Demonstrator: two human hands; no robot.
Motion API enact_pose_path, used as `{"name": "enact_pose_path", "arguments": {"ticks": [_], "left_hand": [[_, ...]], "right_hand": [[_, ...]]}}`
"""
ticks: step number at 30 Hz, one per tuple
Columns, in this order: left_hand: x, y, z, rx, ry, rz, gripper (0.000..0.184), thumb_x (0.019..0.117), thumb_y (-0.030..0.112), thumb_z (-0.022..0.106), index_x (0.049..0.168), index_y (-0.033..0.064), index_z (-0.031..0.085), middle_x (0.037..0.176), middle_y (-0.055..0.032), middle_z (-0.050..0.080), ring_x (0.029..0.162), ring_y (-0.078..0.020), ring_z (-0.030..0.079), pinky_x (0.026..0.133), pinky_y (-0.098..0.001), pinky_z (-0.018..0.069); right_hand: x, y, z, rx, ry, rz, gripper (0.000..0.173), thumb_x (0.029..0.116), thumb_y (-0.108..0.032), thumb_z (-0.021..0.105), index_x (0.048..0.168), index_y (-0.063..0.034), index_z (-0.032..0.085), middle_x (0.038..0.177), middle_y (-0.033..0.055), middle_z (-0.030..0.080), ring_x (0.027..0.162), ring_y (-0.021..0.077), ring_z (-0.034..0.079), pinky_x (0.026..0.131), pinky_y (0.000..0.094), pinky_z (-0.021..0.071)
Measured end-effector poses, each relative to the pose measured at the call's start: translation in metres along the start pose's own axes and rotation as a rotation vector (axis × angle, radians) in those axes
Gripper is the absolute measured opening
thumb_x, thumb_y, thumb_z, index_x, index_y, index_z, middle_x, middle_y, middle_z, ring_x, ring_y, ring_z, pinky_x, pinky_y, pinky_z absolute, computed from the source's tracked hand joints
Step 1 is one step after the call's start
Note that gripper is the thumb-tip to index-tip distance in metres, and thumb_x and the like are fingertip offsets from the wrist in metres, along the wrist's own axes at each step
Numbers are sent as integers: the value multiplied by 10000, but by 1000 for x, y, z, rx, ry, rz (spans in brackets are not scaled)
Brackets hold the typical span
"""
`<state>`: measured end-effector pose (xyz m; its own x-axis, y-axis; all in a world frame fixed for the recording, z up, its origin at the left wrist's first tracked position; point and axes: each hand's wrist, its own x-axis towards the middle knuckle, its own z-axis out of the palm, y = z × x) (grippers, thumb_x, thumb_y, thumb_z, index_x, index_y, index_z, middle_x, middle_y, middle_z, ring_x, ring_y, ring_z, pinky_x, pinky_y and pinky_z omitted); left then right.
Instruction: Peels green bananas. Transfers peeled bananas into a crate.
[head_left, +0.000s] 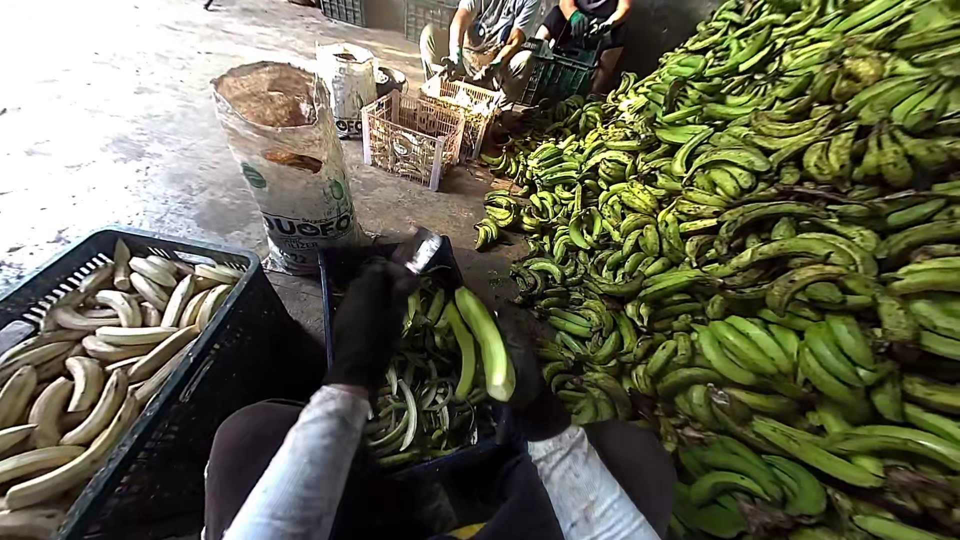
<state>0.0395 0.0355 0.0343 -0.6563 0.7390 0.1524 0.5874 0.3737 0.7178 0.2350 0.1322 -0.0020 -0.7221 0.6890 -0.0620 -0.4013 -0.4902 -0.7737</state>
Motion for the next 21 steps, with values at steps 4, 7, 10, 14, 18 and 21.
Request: {"name": "enact_pose_path", "arguments": {"ticks": [4, 7, 10, 14, 18, 21], "left_hand": [[-13, 13, -22, -272, -210, 109, 331, 1039, 432, 559, 1245, 183, 632, 896, -55, 662, 754, -199, 638, 675, -474, 552], [-34, 21, -7, -345, -531, 274, 385, 1036, 468, 534, 1284, 197, 649, 1005, 18, 699, 868, -96, 668, 793, -381, 584], [-50, 20, 6, -325, -605, 333, 582, 1008, 585, 498, 1421, 184, 585, 1294, -33, 657, 1145, -132, 640, 996, -434, 531], [-35, 2, 23, -153, -472, 327, 465, 1021, 416, 546, 1426, 189, 587, 1224, -109, 674, 1107, -252, 657, 963, -512, 533], [-4, -10, 14, 21, -133, 203, 433, 981, 274, 679, 1393, 157, 614, 1216, -211, 659, 1075, -413, 656, 892, -629, 529], [10, -22, -3, -176, -7, 151, 493, 1030, 468, 567, 1403, 145, 556, 1221, -157, 646, 1044, -314, 663, 878, -581, 544]], "right_hand": [[10, -14, -20, 1, 30, -49, 456, 1084, -431, 334, 1071, -75, 619, 743, 73, 657, 540, 140, 639, 467, 291, 571], [23, -25, -26, -55, 55, -174, 417, 1070, -439, 392, 1074, -108, 646, 784, 50, 683, 635, 117, 670, 568, 285, 596], [29, -25, -25, -95, 72, -258, 429, 1089, -436, 345, 1168, -133, 637, 833, 32, 685, 684, 105, 670, 618, 283, 599], [26, -6, -21, 30, -92, -116, 453, 1058, -492, 398, 1141, -127, 654, 854, 47, 696, 699, 117, 677, 619, 290, 596], [14, 10, -13, 196, -138, 100, 450, 1069, -463, 402, 1180, -83, 617, 885, 117, 697, 637, 169, 686, 516, 290, 586], [3, 10, -9, 65, -62, 21, 457, 1099, -421, 331, 1192, -86, 628, 891, 97, 708, 696, 146, 703, 587, 291, 615]]}}
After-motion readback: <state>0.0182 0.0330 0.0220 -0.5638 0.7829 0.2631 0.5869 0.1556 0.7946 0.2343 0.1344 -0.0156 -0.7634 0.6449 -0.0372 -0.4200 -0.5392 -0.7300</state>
